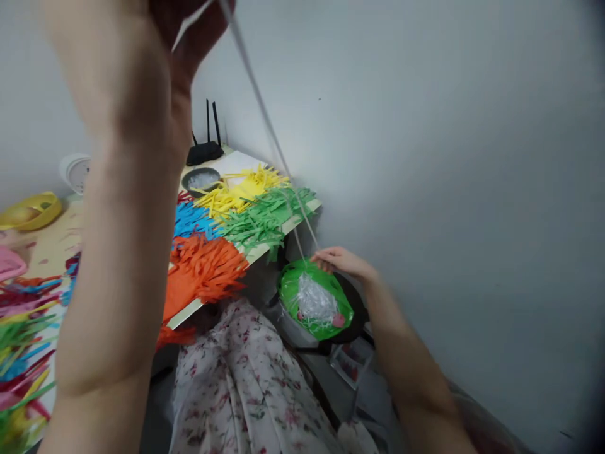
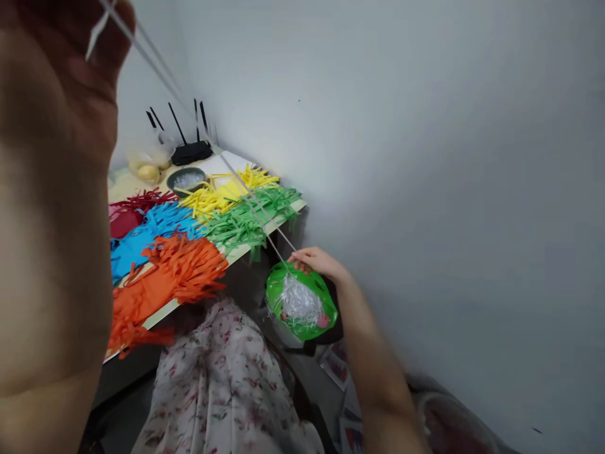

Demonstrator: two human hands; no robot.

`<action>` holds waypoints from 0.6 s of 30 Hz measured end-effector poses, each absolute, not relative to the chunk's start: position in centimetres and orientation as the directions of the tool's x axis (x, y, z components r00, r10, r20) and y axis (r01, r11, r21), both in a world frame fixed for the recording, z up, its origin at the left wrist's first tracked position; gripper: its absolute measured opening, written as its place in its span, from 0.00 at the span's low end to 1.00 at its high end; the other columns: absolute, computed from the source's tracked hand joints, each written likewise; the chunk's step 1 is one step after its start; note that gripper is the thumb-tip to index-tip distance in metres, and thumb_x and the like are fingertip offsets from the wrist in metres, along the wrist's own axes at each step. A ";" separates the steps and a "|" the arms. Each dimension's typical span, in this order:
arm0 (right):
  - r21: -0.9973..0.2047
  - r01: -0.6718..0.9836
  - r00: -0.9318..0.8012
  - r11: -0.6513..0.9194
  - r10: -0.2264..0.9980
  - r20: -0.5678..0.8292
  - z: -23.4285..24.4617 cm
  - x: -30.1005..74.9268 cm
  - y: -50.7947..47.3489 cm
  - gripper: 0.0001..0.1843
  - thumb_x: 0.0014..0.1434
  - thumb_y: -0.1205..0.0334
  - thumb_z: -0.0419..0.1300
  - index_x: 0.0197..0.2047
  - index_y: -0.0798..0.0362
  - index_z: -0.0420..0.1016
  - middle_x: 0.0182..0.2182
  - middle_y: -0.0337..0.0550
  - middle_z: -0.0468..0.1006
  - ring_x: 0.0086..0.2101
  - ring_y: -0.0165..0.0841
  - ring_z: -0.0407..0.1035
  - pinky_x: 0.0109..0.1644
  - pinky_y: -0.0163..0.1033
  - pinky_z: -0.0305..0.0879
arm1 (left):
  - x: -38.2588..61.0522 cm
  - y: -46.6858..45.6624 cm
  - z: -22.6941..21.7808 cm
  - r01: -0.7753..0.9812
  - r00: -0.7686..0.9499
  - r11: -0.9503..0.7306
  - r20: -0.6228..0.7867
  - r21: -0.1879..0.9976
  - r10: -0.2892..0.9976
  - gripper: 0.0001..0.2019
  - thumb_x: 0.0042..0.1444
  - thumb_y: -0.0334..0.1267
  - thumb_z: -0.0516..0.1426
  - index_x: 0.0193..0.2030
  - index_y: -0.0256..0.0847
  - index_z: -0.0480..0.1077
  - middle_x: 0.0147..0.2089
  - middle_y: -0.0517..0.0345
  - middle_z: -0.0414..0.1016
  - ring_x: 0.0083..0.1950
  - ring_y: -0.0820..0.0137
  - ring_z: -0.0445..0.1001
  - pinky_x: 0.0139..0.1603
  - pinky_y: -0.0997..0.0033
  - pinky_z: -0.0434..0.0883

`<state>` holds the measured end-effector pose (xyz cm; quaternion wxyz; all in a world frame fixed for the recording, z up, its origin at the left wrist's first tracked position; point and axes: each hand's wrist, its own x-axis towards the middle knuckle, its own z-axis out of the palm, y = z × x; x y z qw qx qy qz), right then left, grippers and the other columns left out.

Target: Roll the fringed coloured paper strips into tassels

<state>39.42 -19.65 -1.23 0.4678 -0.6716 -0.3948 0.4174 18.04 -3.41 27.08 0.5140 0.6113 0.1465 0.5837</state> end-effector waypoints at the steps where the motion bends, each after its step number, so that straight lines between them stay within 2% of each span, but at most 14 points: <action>1: -0.960 0.135 0.358 -0.244 0.916 -0.183 -0.8 39.5 -19.6 0.27 0.43 0.36 0.66 0.23 0.55 0.75 0.15 0.37 0.71 0.17 0.26 0.63 0.20 0.33 0.61 | 17.8 -3.0 26.1 -0.468 0.306 -0.437 0.604 0.768 0.736 0.21 0.68 0.31 0.32 0.47 0.32 0.64 0.28 0.70 0.67 0.41 0.77 0.81 0.38 0.78 0.73; 2: -0.967 0.130 0.386 -0.217 0.910 -0.152 0.2 39.6 -19.6 0.28 0.46 0.34 0.64 0.25 0.55 0.75 0.15 0.37 0.72 0.17 0.25 0.64 0.20 0.32 0.62 | 17.8 -2.7 24.8 -0.498 0.373 -0.412 0.617 0.763 0.693 0.11 0.69 0.32 0.43 0.40 0.33 0.65 0.27 0.69 0.70 0.33 0.77 0.81 0.34 0.77 0.76; 4: -0.985 0.140 0.444 -0.101 0.896 -0.029 3.8 39.4 -19.6 0.29 0.51 0.33 0.60 0.30 0.54 0.77 0.19 0.37 0.73 0.18 0.24 0.65 0.23 0.31 0.64 | 18.5 -2.8 21.4 -0.427 0.550 -0.263 0.480 0.865 0.684 0.11 0.67 0.31 0.49 0.32 0.33 0.65 0.27 0.63 0.73 0.24 0.79 0.76 0.32 0.76 0.77; 6: -0.966 0.225 0.453 0.126 0.864 0.219 8.8 38.4 -19.4 0.25 0.59 0.40 0.59 0.37 0.55 0.79 0.25 0.39 0.76 0.23 0.25 0.70 0.25 0.31 0.67 | 19.8 -3.7 17.7 -0.293 0.727 -0.124 0.306 0.948 0.615 0.11 0.65 0.33 0.53 0.31 0.33 0.65 0.33 0.56 0.77 0.26 0.78 0.77 0.32 0.76 0.76; 8: -0.887 0.348 0.418 0.302 0.797 0.436 13.6 36.9 -19.0 0.21 0.63 0.45 0.57 0.38 0.55 0.79 0.27 0.39 0.77 0.29 0.27 0.73 0.29 0.32 0.70 | 21.2 -5.1 14.9 -0.194 0.889 0.009 0.172 0.981 0.425 0.12 0.63 0.39 0.56 0.30 0.34 0.66 0.37 0.51 0.78 0.30 0.75 0.78 0.34 0.73 0.77; 10: -0.782 0.449 0.425 0.432 0.667 0.612 16.7 35.5 -18.4 0.19 0.65 0.47 0.55 0.39 0.54 0.79 0.29 0.38 0.77 0.33 0.28 0.74 0.32 0.32 0.71 | 22.0 -6.3 13.6 -0.121 0.968 0.075 0.101 0.990 0.230 0.13 0.61 0.42 0.58 0.29 0.35 0.66 0.35 0.52 0.78 0.31 0.74 0.78 0.36 0.71 0.77; 11: -0.746 0.470 0.434 0.472 0.613 0.661 17.4 35.1 -18.0 0.19 0.66 0.47 0.54 0.40 0.54 0.78 0.30 0.38 0.77 0.34 0.28 0.74 0.34 0.32 0.71 | 22.2 -6.7 13.5 -0.112 0.978 0.081 0.095 0.990 0.184 0.13 0.60 0.42 0.59 0.29 0.35 0.67 0.32 0.54 0.77 0.30 0.75 0.77 0.37 0.71 0.76; 13: -0.727 0.450 0.456 0.519 0.566 0.687 16.6 35.0 -17.3 0.18 0.67 0.47 0.53 0.43 0.51 0.77 0.35 0.39 0.77 0.34 0.27 0.73 0.34 0.32 0.70 | 21.9 -6.6 14.5 -0.158 0.965 0.060 0.141 0.986 0.221 0.12 0.61 0.40 0.59 0.29 0.35 0.68 0.26 0.61 0.73 0.27 0.77 0.74 0.38 0.71 0.76; 15: -0.783 0.345 0.472 0.518 0.625 0.622 13.3 35.4 -16.8 0.16 0.64 0.47 0.57 0.49 0.46 0.74 0.43 0.39 0.76 0.31 0.25 0.71 0.31 0.31 0.69 | 20.9 -5.8 16.4 -0.265 0.902 0.028 0.237 0.964 0.361 0.11 0.64 0.36 0.55 0.29 0.35 0.67 0.24 0.65 0.68 0.24 0.80 0.71 0.40 0.70 0.77; 16: -0.827 0.268 0.472 0.494 0.680 0.560 11.0 35.6 -16.6 0.18 0.61 0.49 0.61 0.53 0.43 0.72 0.48 0.40 0.75 0.30 0.24 0.71 0.28 0.30 0.68 | 20.3 -5.1 17.5 -0.328 0.855 0.012 0.291 0.945 0.429 0.12 0.66 0.34 0.53 0.29 0.35 0.66 0.24 0.66 0.67 0.24 0.81 0.70 0.41 0.70 0.77; 18: -0.932 0.102 0.448 0.348 0.820 0.355 5.8 36.0 -16.6 0.28 0.54 0.49 0.66 0.57 0.43 0.69 0.54 0.43 0.72 0.27 0.23 0.69 0.24 0.30 0.66 | 19.0 -3.8 19.7 -0.461 0.744 -0.021 0.399 0.887 0.535 0.14 0.68 0.31 0.47 0.30 0.35 0.66 0.25 0.66 0.66 0.25 0.82 0.70 0.44 0.69 0.77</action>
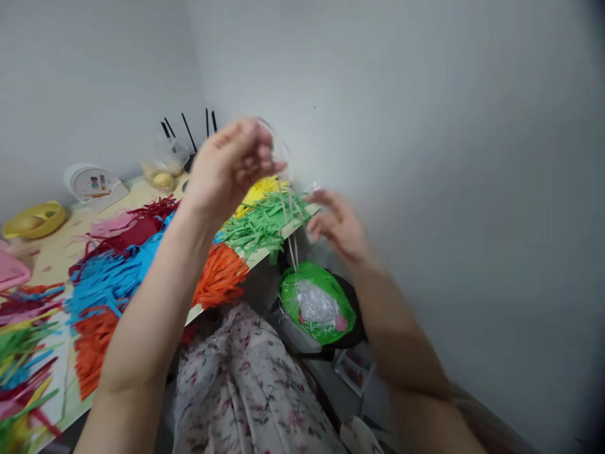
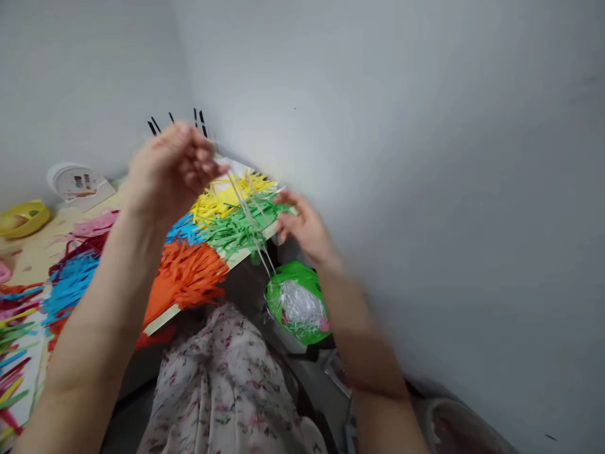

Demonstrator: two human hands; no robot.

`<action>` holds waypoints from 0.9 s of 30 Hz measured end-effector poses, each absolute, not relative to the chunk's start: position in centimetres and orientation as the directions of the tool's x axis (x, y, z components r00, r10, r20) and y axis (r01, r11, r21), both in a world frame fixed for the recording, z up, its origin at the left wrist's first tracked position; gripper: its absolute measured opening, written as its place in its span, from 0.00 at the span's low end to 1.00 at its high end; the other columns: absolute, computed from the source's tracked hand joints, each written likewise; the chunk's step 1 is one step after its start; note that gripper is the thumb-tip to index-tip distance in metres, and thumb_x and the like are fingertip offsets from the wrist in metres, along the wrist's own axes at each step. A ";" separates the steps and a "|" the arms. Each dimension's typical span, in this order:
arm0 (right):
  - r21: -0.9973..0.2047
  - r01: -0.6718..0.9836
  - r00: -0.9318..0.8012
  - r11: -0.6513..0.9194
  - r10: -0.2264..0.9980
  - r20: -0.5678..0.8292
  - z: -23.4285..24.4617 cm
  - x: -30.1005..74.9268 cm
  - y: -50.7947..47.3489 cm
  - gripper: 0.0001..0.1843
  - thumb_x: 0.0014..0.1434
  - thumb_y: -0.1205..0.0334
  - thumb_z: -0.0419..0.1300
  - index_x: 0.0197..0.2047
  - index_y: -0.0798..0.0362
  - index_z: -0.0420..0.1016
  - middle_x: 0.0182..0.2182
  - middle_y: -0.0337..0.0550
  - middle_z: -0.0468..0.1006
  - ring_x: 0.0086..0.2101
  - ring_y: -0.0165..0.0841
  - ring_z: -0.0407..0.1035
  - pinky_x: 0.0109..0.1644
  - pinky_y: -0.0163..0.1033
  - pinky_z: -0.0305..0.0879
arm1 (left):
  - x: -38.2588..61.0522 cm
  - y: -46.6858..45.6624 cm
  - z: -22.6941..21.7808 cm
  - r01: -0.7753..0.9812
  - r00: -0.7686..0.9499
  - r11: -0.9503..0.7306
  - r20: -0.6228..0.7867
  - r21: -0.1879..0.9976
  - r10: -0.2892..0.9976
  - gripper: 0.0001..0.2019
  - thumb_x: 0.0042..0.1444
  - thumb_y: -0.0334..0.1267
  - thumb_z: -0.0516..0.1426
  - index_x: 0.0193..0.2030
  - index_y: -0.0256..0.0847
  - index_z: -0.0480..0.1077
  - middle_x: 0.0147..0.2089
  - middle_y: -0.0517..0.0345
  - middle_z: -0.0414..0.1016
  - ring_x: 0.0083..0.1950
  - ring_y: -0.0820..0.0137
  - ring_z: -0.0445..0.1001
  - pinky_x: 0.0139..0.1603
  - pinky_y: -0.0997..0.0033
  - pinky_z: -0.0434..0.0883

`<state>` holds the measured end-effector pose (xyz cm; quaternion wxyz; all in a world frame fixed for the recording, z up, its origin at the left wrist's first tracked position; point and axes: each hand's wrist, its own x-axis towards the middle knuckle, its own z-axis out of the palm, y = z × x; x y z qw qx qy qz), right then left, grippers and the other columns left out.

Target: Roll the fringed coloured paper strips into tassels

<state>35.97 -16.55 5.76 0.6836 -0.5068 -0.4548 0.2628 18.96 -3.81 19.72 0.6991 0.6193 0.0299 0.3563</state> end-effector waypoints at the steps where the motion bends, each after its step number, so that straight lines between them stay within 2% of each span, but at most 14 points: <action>1: -0.973 0.045 0.397 0.227 0.890 0.226 3.2 36.0 -16.7 0.30 0.53 0.48 0.66 0.58 0.45 0.69 0.55 0.46 0.72 0.27 0.24 0.69 0.23 0.29 0.64 | 18.2 -3.2 20.8 -0.515 0.686 -0.042 0.442 0.856 0.578 0.15 0.69 0.30 0.45 0.31 0.35 0.65 0.25 0.66 0.66 0.25 0.83 0.69 0.45 0.69 0.76; 3: -0.997 0.042 0.178 -0.068 0.982 -0.059 -1.3 36.0 -17.1 0.30 0.51 0.47 0.65 0.55 0.51 0.73 0.51 0.48 0.77 0.27 0.25 0.70 0.24 0.30 0.66 | 16.8 -2.3 22.8 -0.582 0.583 -0.082 0.485 0.809 0.652 0.17 0.71 0.31 0.41 0.32 0.36 0.64 0.25 0.67 0.65 0.25 0.84 0.68 0.46 0.71 0.75; 5: -0.954 0.122 0.039 -0.274 0.962 -0.271 -4.4 36.3 -17.7 0.24 0.45 0.50 0.69 0.43 0.56 0.80 0.38 0.46 0.82 0.27 0.29 0.72 0.26 0.32 0.68 | 15.2 -1.8 24.3 -0.611 0.507 -0.121 0.505 0.782 0.698 0.19 0.72 0.33 0.37 0.33 0.36 0.62 0.25 0.68 0.64 0.26 0.85 0.68 0.47 0.75 0.73; 8: -0.912 0.174 0.135 -0.372 0.926 -0.352 -6.3 37.6 -18.4 0.14 0.41 0.54 0.70 0.23 0.58 0.79 0.19 0.40 0.77 0.20 0.28 0.68 0.22 0.32 0.65 | 12.6 -1.0 25.1 -0.644 0.408 -0.203 0.556 0.737 0.724 0.19 0.72 0.36 0.35 0.36 0.37 0.61 0.27 0.69 0.65 0.29 0.85 0.68 0.49 0.78 0.70; 10: -0.901 0.180 0.276 -0.395 0.899 -0.340 -6.1 39.2 -18.4 0.13 0.43 0.55 0.69 0.18 0.56 0.76 0.14 0.37 0.73 0.18 0.27 0.65 0.20 0.30 0.62 | 11.0 -0.6 24.3 -0.645 0.361 -0.249 0.575 0.723 0.734 0.18 0.72 0.36 0.37 0.35 0.38 0.63 0.27 0.69 0.67 0.31 0.84 0.68 0.50 0.78 0.71; 13: -0.904 0.181 0.459 -0.387 0.846 -0.271 -4.3 41.4 -18.1 0.11 0.47 0.56 0.67 0.21 0.55 0.77 0.16 0.38 0.73 0.18 0.27 0.66 0.21 0.31 0.64 | 9.5 -0.6 21.4 -0.634 0.371 -0.239 0.560 0.736 0.741 0.20 0.71 0.33 0.41 0.32 0.38 0.67 0.25 0.67 0.69 0.28 0.82 0.69 0.45 0.75 0.74; 15: -0.916 0.193 0.542 -0.353 0.816 -0.200 -2.0 42.3 -17.6 0.10 0.49 0.56 0.66 0.27 0.56 0.79 0.18 0.38 0.74 0.18 0.26 0.65 0.21 0.31 0.65 | 9.4 -1.3 18.4 -0.588 0.436 -0.191 0.506 0.786 0.744 0.15 0.67 0.33 0.49 0.30 0.37 0.69 0.24 0.65 0.69 0.26 0.79 0.69 0.39 0.73 0.76; 17: -0.927 0.215 0.587 -0.308 0.799 -0.130 1.0 42.3 -17.1 0.11 0.52 0.56 0.64 0.32 0.56 0.80 0.19 0.37 0.73 0.18 0.24 0.64 0.21 0.30 0.64 | 10.0 -2.6 15.2 -0.472 0.571 -0.100 0.390 0.876 0.723 0.10 0.59 0.40 0.60 0.30 0.37 0.70 0.25 0.63 0.70 0.26 0.78 0.70 0.34 0.73 0.74; 18: -0.934 0.235 0.597 -0.269 0.798 -0.080 2.8 42.0 -16.9 0.13 0.54 0.55 0.63 0.35 0.57 0.81 0.19 0.37 0.72 0.18 0.24 0.64 0.21 0.30 0.63 | 10.4 -3.3 13.6 -0.388 0.651 -0.054 0.315 0.920 0.690 0.12 0.55 0.43 0.63 0.30 0.38 0.71 0.25 0.63 0.71 0.26 0.77 0.70 0.34 0.74 0.73; 19: -0.940 0.263 0.602 -0.218 0.798 -0.017 4.7 41.5 -16.7 0.13 0.55 0.55 0.63 0.37 0.56 0.81 0.20 0.37 0.72 0.18 0.24 0.63 0.20 0.29 0.61 | 11.0 -4.1 12.1 -0.299 0.730 -0.018 0.241 0.954 0.639 0.14 0.53 0.46 0.65 0.30 0.38 0.71 0.26 0.62 0.71 0.27 0.76 0.70 0.34 0.73 0.73; 21: -0.927 0.374 0.604 -0.030 0.767 0.219 8.8 40.0 -16.5 0.15 0.57 0.54 0.63 0.39 0.56 0.82 0.21 0.38 0.73 0.18 0.23 0.60 0.18 0.29 0.55 | 12.0 -5.5 9.6 -0.119 0.857 0.006 0.100 0.993 0.505 0.18 0.52 0.51 0.64 0.28 0.36 0.71 0.26 0.60 0.72 0.28 0.75 0.71 0.35 0.73 0.71; 24: -0.832 0.532 0.563 0.157 0.668 0.486 14.5 37.5 -16.6 0.15 0.61 0.51 0.60 0.40 0.54 0.82 0.29 0.45 0.79 0.18 0.24 0.59 0.18 0.31 0.51 | 13.0 -6.8 7.2 0.031 0.934 -0.002 -0.029 1.000 0.355 0.22 0.52 0.56 0.61 0.28 0.34 0.71 0.27 0.57 0.72 0.29 0.75 0.70 0.34 0.74 0.68; 25: -0.797 0.575 0.526 0.184 0.663 0.532 16.1 36.7 -16.6 0.15 0.62 0.51 0.59 0.41 0.53 0.81 0.32 0.46 0.81 0.19 0.24 0.61 0.18 0.32 0.52 | 13.1 -6.9 6.8 0.050 0.942 0.000 -0.047 0.999 0.332 0.23 0.52 0.57 0.61 0.28 0.34 0.70 0.27 0.57 0.72 0.29 0.75 0.69 0.33 0.74 0.67; 27: -0.736 0.649 0.402 0.193 0.734 0.547 18.6 35.5 -16.5 0.14 0.61 0.54 0.61 0.45 0.52 0.80 0.38 0.47 0.82 0.21 0.25 0.64 0.19 0.32 0.55 | 12.6 -6.9 6.3 0.065 0.948 -0.002 -0.061 0.998 0.313 0.24 0.52 0.58 0.60 0.28 0.34 0.70 0.26 0.58 0.71 0.28 0.74 0.68 0.33 0.74 0.65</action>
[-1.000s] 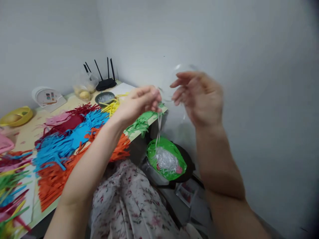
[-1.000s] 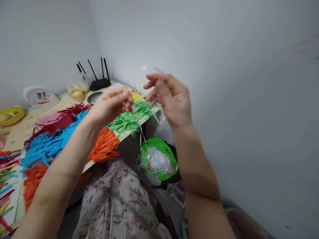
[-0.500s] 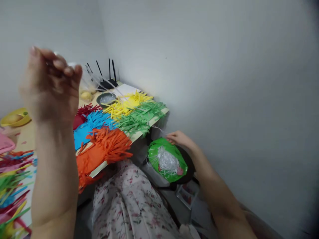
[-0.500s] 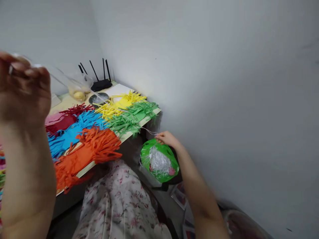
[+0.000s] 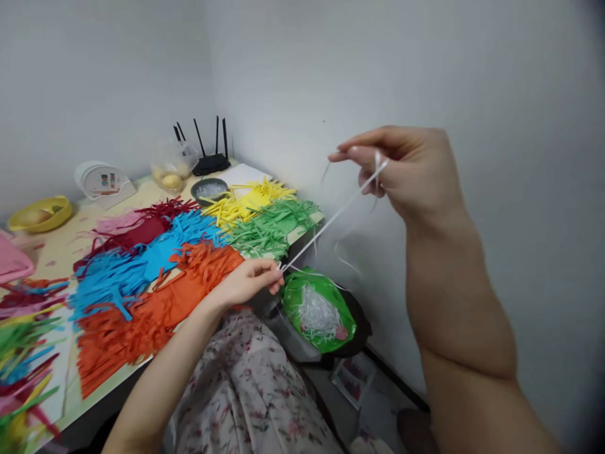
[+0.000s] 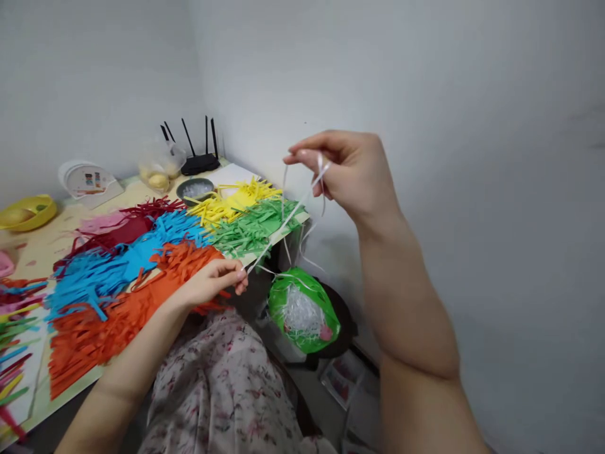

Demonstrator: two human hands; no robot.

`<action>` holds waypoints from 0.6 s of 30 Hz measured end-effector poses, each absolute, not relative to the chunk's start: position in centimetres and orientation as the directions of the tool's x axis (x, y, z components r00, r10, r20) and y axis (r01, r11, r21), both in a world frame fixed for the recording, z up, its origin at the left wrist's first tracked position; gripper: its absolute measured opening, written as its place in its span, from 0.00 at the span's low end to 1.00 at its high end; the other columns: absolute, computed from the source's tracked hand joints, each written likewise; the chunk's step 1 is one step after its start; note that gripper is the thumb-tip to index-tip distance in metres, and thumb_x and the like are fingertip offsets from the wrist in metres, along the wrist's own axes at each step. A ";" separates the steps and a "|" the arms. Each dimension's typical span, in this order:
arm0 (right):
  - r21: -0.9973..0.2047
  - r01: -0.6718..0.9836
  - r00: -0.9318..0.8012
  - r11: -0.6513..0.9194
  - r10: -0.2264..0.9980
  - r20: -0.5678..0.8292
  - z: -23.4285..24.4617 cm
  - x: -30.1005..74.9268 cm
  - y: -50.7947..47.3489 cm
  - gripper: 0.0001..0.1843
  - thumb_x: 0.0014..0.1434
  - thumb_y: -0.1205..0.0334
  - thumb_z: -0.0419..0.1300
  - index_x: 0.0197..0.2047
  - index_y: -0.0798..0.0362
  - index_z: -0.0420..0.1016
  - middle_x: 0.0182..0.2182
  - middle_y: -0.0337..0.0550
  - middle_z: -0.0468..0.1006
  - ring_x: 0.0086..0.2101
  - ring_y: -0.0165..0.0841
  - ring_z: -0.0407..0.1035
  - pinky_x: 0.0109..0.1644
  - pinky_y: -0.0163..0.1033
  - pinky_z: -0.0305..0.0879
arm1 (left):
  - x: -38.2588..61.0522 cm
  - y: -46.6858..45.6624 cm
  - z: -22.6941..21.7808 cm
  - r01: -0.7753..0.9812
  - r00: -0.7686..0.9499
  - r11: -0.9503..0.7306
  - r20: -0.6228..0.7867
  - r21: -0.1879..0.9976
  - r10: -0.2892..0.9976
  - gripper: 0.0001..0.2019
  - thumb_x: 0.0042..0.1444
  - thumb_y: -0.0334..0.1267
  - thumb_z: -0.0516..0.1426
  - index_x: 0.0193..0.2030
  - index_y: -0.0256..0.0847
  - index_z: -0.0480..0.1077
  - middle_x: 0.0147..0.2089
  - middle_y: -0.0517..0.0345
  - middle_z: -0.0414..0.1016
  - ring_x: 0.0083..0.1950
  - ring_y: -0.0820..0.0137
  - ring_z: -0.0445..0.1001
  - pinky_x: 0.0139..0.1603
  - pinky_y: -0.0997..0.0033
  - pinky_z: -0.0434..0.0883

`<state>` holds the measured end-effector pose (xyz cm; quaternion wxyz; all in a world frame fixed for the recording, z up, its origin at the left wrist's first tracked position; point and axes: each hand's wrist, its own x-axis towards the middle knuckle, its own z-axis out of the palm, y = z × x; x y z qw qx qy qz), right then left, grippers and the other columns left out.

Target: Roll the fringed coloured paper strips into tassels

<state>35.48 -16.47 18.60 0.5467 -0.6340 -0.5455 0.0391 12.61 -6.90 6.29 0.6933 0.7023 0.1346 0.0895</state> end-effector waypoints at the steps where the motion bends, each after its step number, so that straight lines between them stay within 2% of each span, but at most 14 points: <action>1: -0.708 0.683 0.317 0.177 0.802 0.506 19.5 35.1 -16.3 0.15 0.58 0.56 0.63 0.48 0.51 0.79 0.41 0.47 0.82 0.21 0.25 0.65 0.19 0.32 0.55 | 11.9 -6.8 6.2 0.066 0.946 -0.011 -0.059 0.998 0.318 0.23 0.52 0.58 0.60 0.28 0.35 0.70 0.26 0.58 0.71 0.29 0.74 0.68 0.33 0.74 0.65; 3: -0.638 0.759 0.144 0.131 0.922 0.360 20.7 34.7 -15.9 0.25 0.53 0.61 0.67 0.55 0.50 0.76 0.46 0.45 0.81 0.21 0.25 0.67 0.19 0.31 0.57 | 9.6 -6.5 5.9 0.064 0.930 -0.037 -0.046 0.997 0.364 0.22 0.55 0.56 0.58 0.27 0.35 0.69 0.26 0.57 0.71 0.30 0.73 0.68 0.35 0.73 0.65; 5: -0.511 0.856 0.082 0.077 0.956 0.282 20.9 35.0 -15.2 0.30 0.52 0.65 0.67 0.59 0.48 0.73 0.44 0.42 0.81 0.22 0.27 0.70 0.22 0.33 0.61 | 6.0 -6.5 5.5 0.081 0.901 -0.049 -0.052 0.995 0.431 0.21 0.58 0.54 0.57 0.26 0.35 0.69 0.26 0.58 0.70 0.31 0.73 0.68 0.36 0.73 0.64; 7: -0.308 0.951 0.144 -0.025 0.918 0.371 20.4 35.8 -14.3 0.24 0.55 0.67 0.63 0.56 0.48 0.76 0.38 0.41 0.82 0.26 0.31 0.72 0.30 0.36 0.65 | 1.7 -7.1 4.4 0.147 0.878 -0.015 -0.123 0.989 0.463 0.23 0.59 0.55 0.55 0.24 0.36 0.67 0.23 0.59 0.67 0.28 0.74 0.65 0.34 0.74 0.63; 9: -0.111 0.976 0.218 -0.188 0.843 0.492 19.3 36.9 -13.2 0.16 0.59 0.66 0.60 0.50 0.49 0.80 0.33 0.43 0.82 0.31 0.36 0.74 0.37 0.40 0.64 | -2.6 -8.5 2.6 0.266 0.859 0.057 -0.263 0.962 0.438 0.24 0.56 0.57 0.56 0.24 0.36 0.67 0.23 0.59 0.67 0.27 0.74 0.65 0.31 0.74 0.61; 11: 0.008 0.948 0.267 -0.320 0.803 0.533 18.0 38.1 -12.2 0.12 0.62 0.63 0.59 0.46 0.50 0.82 0.33 0.47 0.83 0.35 0.40 0.75 0.39 0.41 0.62 | -5.9 -10.4 0.2 0.370 0.826 0.155 -0.400 0.916 0.397 0.25 0.53 0.60 0.57 0.24 0.37 0.66 0.23 0.59 0.67 0.26 0.74 0.63 0.29 0.74 0.59; 13: 0.015 0.923 0.318 -0.384 0.786 0.531 17.0 39.2 -11.2 0.13 0.63 0.61 0.59 0.47 0.52 0.82 0.33 0.49 0.83 0.36 0.41 0.75 0.38 0.40 0.61 | -7.9 -12.6 -2.6 0.431 0.788 0.232 -0.489 0.872 0.375 0.24 0.51 0.60 0.57 0.23 0.38 0.64 0.22 0.61 0.65 0.25 0.74 0.61 0.28 0.74 0.58; 15: -0.068 0.910 0.380 -0.409 0.754 0.537 16.5 39.8 -10.1 0.13 0.63 0.61 0.58 0.47 0.54 0.81 0.29 0.49 0.83 0.34 0.38 0.75 0.37 0.39 0.61 | -8.8 -14.4 -4.8 0.499 0.749 0.246 -0.557 0.831 0.359 0.22 0.51 0.57 0.57 0.23 0.38 0.63 0.21 0.62 0.63 0.24 0.74 0.61 0.28 0.73 0.58; 18: -0.211 0.914 0.404 -0.348 0.723 0.560 16.1 38.2 -8.6 0.13 0.62 0.66 0.57 0.45 0.56 0.82 0.27 0.48 0.82 0.31 0.34 0.75 0.38 0.36 0.63 | -8.9 -16.1 -5.0 0.636 0.686 0.087 -0.613 0.767 0.392 0.15 0.54 0.49 0.55 0.27 0.38 0.67 0.26 0.59 0.69 0.27 0.70 0.66 0.30 0.71 0.63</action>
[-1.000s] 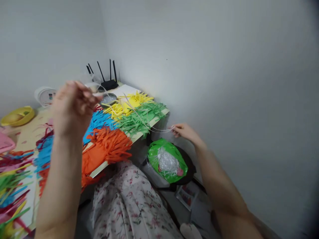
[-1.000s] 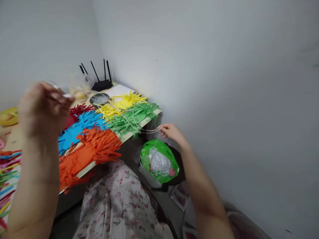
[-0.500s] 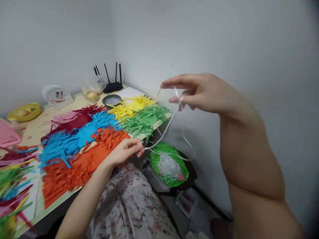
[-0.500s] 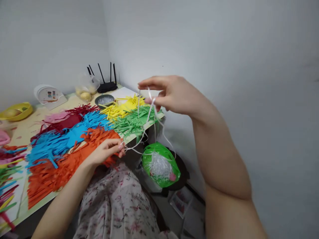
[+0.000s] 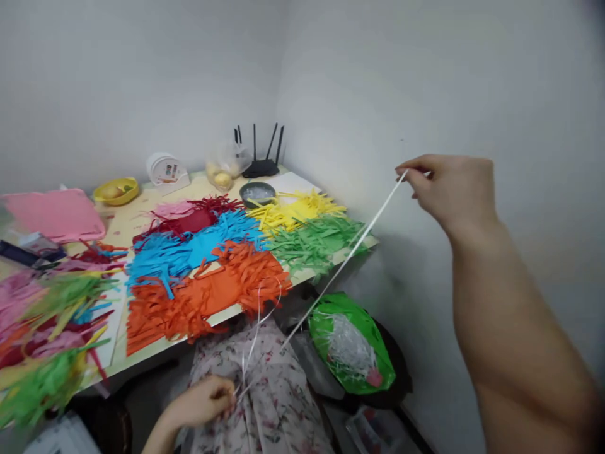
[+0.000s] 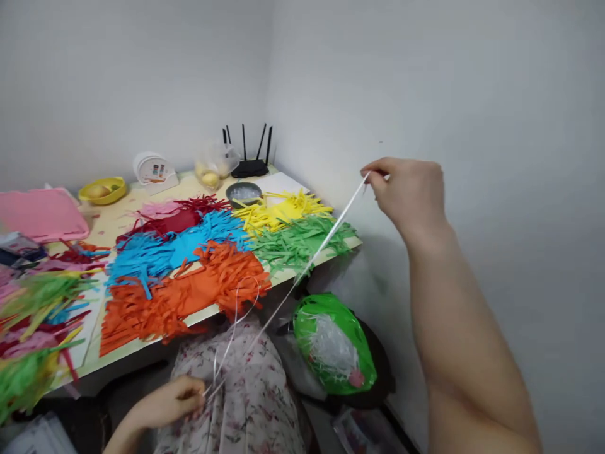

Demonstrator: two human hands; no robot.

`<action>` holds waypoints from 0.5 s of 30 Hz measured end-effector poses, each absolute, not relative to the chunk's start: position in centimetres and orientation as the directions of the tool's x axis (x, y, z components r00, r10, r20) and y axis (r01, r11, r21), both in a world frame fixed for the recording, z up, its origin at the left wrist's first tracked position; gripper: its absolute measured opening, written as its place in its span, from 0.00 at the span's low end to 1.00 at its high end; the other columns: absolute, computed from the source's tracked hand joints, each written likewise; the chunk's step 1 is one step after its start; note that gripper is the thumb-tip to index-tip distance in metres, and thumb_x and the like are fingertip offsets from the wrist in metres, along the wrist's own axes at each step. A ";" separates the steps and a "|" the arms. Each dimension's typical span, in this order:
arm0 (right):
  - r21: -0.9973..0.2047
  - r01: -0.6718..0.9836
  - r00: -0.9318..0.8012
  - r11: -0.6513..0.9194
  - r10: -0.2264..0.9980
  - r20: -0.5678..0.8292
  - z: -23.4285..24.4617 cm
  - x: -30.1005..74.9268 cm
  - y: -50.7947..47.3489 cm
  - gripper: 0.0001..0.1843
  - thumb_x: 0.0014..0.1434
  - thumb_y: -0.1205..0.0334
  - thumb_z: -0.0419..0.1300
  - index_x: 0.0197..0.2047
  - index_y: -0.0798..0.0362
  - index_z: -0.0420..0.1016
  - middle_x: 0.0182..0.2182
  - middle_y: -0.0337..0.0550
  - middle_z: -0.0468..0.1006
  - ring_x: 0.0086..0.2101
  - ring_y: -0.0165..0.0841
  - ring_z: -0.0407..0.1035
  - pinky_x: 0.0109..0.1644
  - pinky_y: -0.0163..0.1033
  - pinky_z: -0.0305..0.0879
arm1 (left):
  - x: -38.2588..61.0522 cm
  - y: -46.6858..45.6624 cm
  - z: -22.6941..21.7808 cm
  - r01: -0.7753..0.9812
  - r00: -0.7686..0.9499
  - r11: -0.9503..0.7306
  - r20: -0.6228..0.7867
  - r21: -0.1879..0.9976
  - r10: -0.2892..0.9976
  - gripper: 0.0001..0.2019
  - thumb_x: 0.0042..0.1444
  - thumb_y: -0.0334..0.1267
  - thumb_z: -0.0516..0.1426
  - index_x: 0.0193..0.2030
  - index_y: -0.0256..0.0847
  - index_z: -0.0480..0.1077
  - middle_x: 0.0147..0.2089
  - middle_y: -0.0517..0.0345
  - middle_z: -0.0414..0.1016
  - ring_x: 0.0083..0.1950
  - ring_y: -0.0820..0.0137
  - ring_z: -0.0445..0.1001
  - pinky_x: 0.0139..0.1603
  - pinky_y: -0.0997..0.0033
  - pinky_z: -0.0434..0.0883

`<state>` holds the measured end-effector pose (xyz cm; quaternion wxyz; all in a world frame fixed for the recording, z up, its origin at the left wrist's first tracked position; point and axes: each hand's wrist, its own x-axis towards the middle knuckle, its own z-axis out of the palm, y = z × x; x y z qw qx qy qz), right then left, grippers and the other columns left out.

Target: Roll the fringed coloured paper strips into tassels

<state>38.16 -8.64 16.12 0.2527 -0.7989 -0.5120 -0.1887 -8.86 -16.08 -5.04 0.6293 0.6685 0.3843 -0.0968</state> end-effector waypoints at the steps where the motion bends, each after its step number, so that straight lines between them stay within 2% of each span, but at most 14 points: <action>1: -0.226 0.928 0.373 -0.297 0.741 0.559 16.0 36.7 -8.2 0.14 0.62 0.66 0.57 0.45 0.56 0.83 0.30 0.49 0.83 0.32 0.34 0.76 0.38 0.36 0.63 | -8.6 -16.2 -4.1 0.655 0.674 -0.005 -0.581 0.756 0.455 0.12 0.55 0.46 0.55 0.31 0.38 0.70 0.31 0.56 0.73 0.31 0.68 0.70 0.34 0.70 0.65; 2: -0.224 0.948 0.314 -0.227 0.782 0.539 15.7 34.7 -7.8 0.13 0.62 0.66 0.57 0.44 0.55 0.83 0.34 0.49 0.84 0.34 0.34 0.76 0.39 0.36 0.63 | -8.3 -16.1 -2.6 0.650 0.670 -0.104 -0.503 0.753 0.545 0.10 0.56 0.43 0.55 0.36 0.40 0.72 0.38 0.54 0.75 0.37 0.65 0.72 0.40 0.68 0.68; 4: -0.189 0.981 0.119 -0.040 0.896 0.428 15.1 29.7 -7.1 0.12 0.61 0.63 0.58 0.44 0.54 0.83 0.39 0.48 0.84 0.38 0.36 0.76 0.40 0.36 0.64 | -7.1 -15.2 1.0 0.611 0.610 -0.243 -0.252 0.754 0.752 0.11 0.58 0.41 0.55 0.46 0.44 0.73 0.52 0.51 0.74 0.48 0.62 0.73 0.51 0.64 0.67; 5: -0.163 0.983 -0.020 0.079 0.941 0.339 14.7 26.9 -6.9 0.12 0.61 0.62 0.59 0.43 0.53 0.83 0.39 0.47 0.84 0.38 0.37 0.76 0.40 0.37 0.63 | -6.2 -14.3 3.0 0.578 0.537 -0.262 -0.118 0.773 0.835 0.11 0.60 0.42 0.54 0.48 0.45 0.72 0.53 0.51 0.74 0.49 0.63 0.73 0.52 0.64 0.67; 6: -0.140 0.970 -0.156 0.201 0.948 0.277 14.4 24.1 -6.7 0.11 0.62 0.62 0.58 0.41 0.52 0.83 0.38 0.45 0.84 0.38 0.37 0.76 0.39 0.37 0.63 | -5.2 -13.2 4.7 0.520 0.444 -0.266 0.009 0.811 0.896 0.13 0.61 0.43 0.55 0.51 0.45 0.70 0.50 0.51 0.74 0.44 0.65 0.74 0.48 0.66 0.69; 7: -0.133 0.941 -0.276 0.311 0.933 0.230 14.1 21.6 -6.5 0.12 0.63 0.62 0.57 0.42 0.51 0.82 0.38 0.45 0.84 0.38 0.36 0.75 0.39 0.37 0.62 | -4.0 -11.9 6.1 0.448 0.344 -0.238 0.079 0.862 0.935 0.17 0.61 0.44 0.56 0.55 0.45 0.67 0.47 0.52 0.75 0.38 0.68 0.73 0.43 0.67 0.70; 9: -0.131 0.892 -0.411 0.432 0.897 0.163 13.8 17.9 -6.1 0.12 0.64 0.63 0.56 0.42 0.53 0.81 0.37 0.46 0.83 0.35 0.36 0.74 0.36 0.36 0.59 | -1.7 -9.0 7.9 0.182 0.324 -0.163 0.098 0.970 0.941 0.24 0.58 0.47 0.59 0.59 0.43 0.62 0.41 0.54 0.76 0.34 0.70 0.73 0.37 0.70 0.72; 11: -0.158 0.860 -0.467 0.485 0.874 0.138 13.8 16.3 -5.6 0.12 0.64 0.62 0.55 0.39 0.55 0.80 0.33 0.47 0.82 0.32 0.35 0.72 0.33 0.36 0.55 | -0.2 -6.4 8.4 -0.017 0.402 -0.048 0.051 0.999 0.914 0.23 0.54 0.50 0.61 0.52 0.40 0.65 0.31 0.59 0.74 0.29 0.71 0.72 0.33 0.71 0.72; 13: -0.240 0.815 -0.513 0.527 0.850 0.121 13.9 16.6 -4.9 0.12 0.64 0.62 0.56 0.35 0.56 0.79 0.29 0.45 0.80 0.29 0.33 0.70 0.32 0.35 0.52 | 0.0 -4.4 8.2 -0.035 0.477 0.009 0.009 0.999 0.879 0.20 0.52 0.52 0.62 0.41 0.38 0.68 0.23 0.65 0.68 0.24 0.74 0.69 0.30 0.73 0.71; 15: -0.359 0.751 -0.560 0.555 0.822 0.101 13.9 17.9 -4.0 0.11 0.64 0.61 0.57 0.34 0.56 0.79 0.28 0.42 0.79 0.28 0.30 0.68 0.32 0.33 0.52 | -1.2 -3.1 7.8 0.061 0.512 -0.017 -0.017 0.998 0.859 0.18 0.52 0.52 0.62 0.34 0.37 0.68 0.21 0.66 0.65 0.22 0.76 0.66 0.27 0.74 0.69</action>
